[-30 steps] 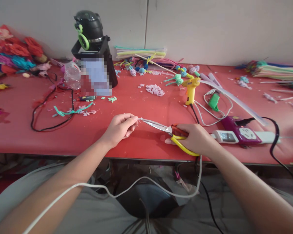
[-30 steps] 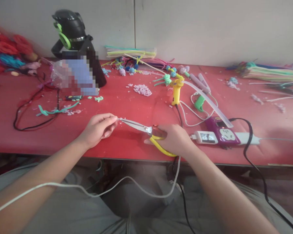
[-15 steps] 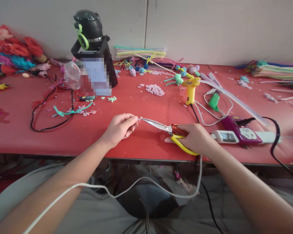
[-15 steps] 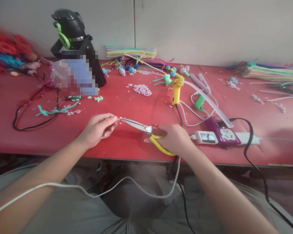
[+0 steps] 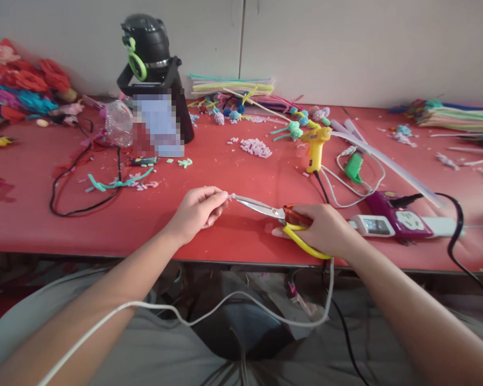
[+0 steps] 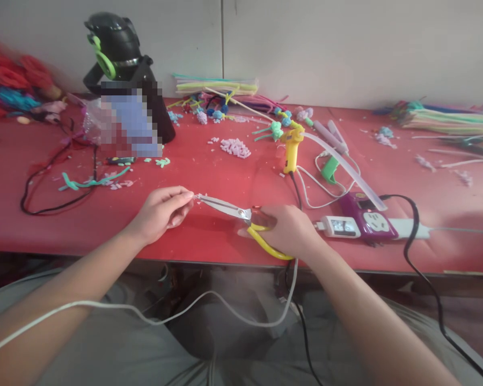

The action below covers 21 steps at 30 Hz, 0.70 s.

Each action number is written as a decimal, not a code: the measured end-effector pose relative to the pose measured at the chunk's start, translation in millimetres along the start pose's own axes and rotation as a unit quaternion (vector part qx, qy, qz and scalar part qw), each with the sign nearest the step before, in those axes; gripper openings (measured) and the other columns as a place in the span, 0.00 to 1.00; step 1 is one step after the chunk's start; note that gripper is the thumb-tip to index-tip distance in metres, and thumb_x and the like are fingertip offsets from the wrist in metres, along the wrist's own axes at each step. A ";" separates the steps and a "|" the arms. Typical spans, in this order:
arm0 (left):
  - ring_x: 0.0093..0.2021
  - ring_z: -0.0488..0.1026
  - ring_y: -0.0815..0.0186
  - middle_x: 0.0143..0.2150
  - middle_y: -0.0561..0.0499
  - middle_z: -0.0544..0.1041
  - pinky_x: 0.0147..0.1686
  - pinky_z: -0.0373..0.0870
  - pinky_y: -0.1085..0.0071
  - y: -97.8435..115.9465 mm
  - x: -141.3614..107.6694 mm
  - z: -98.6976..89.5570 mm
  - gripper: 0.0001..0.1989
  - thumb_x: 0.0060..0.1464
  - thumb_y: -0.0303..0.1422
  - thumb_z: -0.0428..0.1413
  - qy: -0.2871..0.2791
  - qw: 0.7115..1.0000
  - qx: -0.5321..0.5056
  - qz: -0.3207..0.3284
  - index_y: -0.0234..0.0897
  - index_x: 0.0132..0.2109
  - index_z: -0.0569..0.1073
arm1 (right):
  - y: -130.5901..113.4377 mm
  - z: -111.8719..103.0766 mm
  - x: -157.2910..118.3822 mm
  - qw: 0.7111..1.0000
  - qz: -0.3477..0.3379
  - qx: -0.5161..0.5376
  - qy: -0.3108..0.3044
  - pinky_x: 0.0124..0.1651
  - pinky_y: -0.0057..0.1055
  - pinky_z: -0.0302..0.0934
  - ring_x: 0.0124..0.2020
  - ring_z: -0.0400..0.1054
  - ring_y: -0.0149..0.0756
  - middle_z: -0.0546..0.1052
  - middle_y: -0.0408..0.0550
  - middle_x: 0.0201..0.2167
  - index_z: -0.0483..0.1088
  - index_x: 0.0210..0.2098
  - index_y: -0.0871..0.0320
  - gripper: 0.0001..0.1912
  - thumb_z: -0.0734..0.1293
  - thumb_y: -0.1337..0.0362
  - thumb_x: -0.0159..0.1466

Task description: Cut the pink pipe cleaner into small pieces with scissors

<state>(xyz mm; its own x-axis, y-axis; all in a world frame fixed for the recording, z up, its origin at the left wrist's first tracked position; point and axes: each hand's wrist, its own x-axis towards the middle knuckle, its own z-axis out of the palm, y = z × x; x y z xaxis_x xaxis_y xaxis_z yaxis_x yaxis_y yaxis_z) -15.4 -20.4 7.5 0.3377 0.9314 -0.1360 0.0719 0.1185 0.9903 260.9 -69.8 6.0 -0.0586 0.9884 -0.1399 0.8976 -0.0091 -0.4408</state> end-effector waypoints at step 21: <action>0.16 0.57 0.80 0.22 0.56 0.66 0.15 0.49 0.80 -1.5 0.6 0.7 0.13 0.61 0.36 0.55 -0.006 1.000 -0.015 -0.001 0.33 0.29 0.71 | 0.5 2.0 3.4 1.000 0.019 -0.009 0.001 0.26 0.29 0.46 0.24 0.50 0.30 0.58 0.39 0.19 0.57 0.20 0.55 0.35 0.67 0.28 0.47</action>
<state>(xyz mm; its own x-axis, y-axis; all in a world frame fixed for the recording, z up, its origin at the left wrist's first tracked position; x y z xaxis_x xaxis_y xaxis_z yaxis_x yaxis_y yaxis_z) -14.7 -20.3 5.9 0.3495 0.9268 -0.1373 0.0439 0.1302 0.9905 260.3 -66.8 3.6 -0.0236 0.9876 -0.1549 0.9069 -0.0440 -0.4190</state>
